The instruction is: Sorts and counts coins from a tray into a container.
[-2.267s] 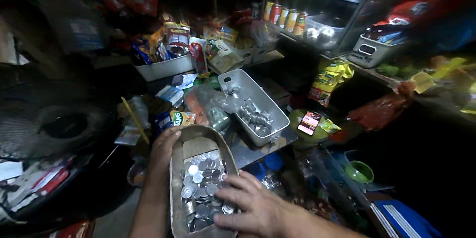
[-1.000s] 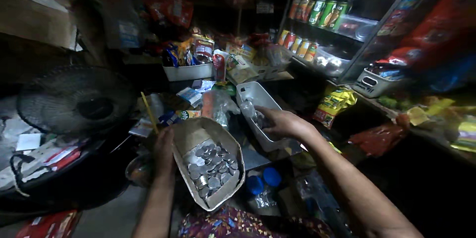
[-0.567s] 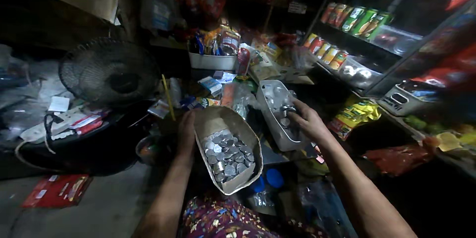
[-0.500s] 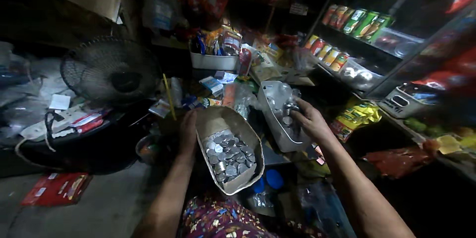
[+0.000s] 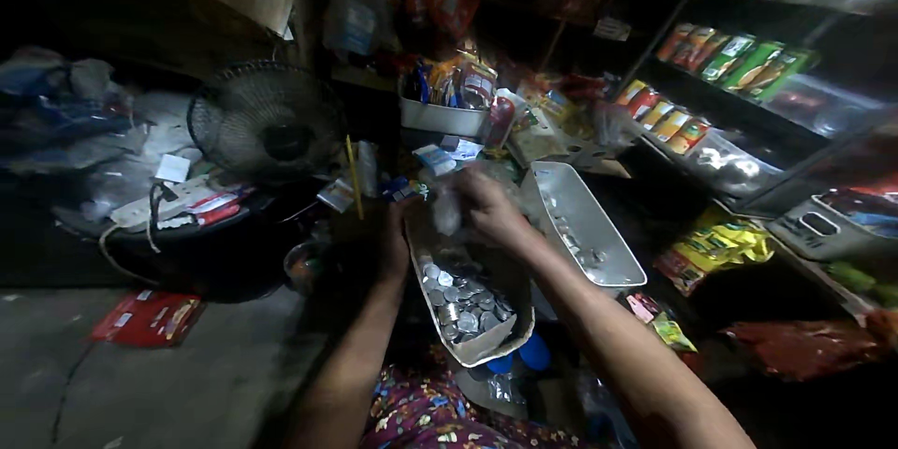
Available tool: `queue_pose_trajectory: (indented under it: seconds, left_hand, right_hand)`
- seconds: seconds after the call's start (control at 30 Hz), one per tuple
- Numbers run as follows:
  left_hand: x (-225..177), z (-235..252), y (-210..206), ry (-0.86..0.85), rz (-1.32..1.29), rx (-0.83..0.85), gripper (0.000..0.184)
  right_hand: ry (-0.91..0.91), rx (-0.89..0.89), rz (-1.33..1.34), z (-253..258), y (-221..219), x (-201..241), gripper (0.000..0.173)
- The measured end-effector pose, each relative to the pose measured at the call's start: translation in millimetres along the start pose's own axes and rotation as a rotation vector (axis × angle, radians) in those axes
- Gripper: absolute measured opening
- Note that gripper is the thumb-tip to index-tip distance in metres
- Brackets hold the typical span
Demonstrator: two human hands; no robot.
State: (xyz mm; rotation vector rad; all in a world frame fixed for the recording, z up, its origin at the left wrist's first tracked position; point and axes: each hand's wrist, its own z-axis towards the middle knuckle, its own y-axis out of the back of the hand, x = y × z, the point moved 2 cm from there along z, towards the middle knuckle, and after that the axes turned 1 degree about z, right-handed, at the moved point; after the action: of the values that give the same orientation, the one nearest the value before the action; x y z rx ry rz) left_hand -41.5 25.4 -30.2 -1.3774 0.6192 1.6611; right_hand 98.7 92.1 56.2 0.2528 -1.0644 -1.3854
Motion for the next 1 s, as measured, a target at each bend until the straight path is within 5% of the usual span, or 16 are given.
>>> queue_pose_trajectory:
  seconds: [0.17, 0.23, 0.43, 0.53, 0.7, 0.87, 1.0]
  left_hand:
    - [5, 3, 0, -0.044, 0.020, 0.052, 0.055]
    - [10, 5, 1, -0.110, 0.043, 0.137, 0.045]
    - [15, 12, 10, -0.052, -0.037, 0.254, 0.046]
    - [-11, 12, 18, -0.071, 0.252, 0.411, 0.062]
    - [-36, 20, 1, -0.151, 1.062, 0.624, 0.101]
    - [-46, 29, -13, -0.134, 1.406, 0.645, 0.105]
    - [-62, 39, -20, -0.184, 1.456, 0.696, 0.092]
  right_hand:
    - [0.262, 0.218, -0.449, 5, -38, -15, 0.021]
    - [0.216, 0.267, -0.531, 4, -38, -20, 0.013]
    - [-0.092, 0.188, -0.280, -7, 2, -10, 0.030]
    - [-0.113, 0.056, -0.374, -29, 60, -5, 0.029]
    - [-0.506, 0.041, -0.449, -82, 139, -35, 0.028]
    - [-0.782, 0.251, -0.416, -100, 134, -52, 0.053]
    - [-0.929, 0.464, -0.474, -98, 110, -51, 0.074]
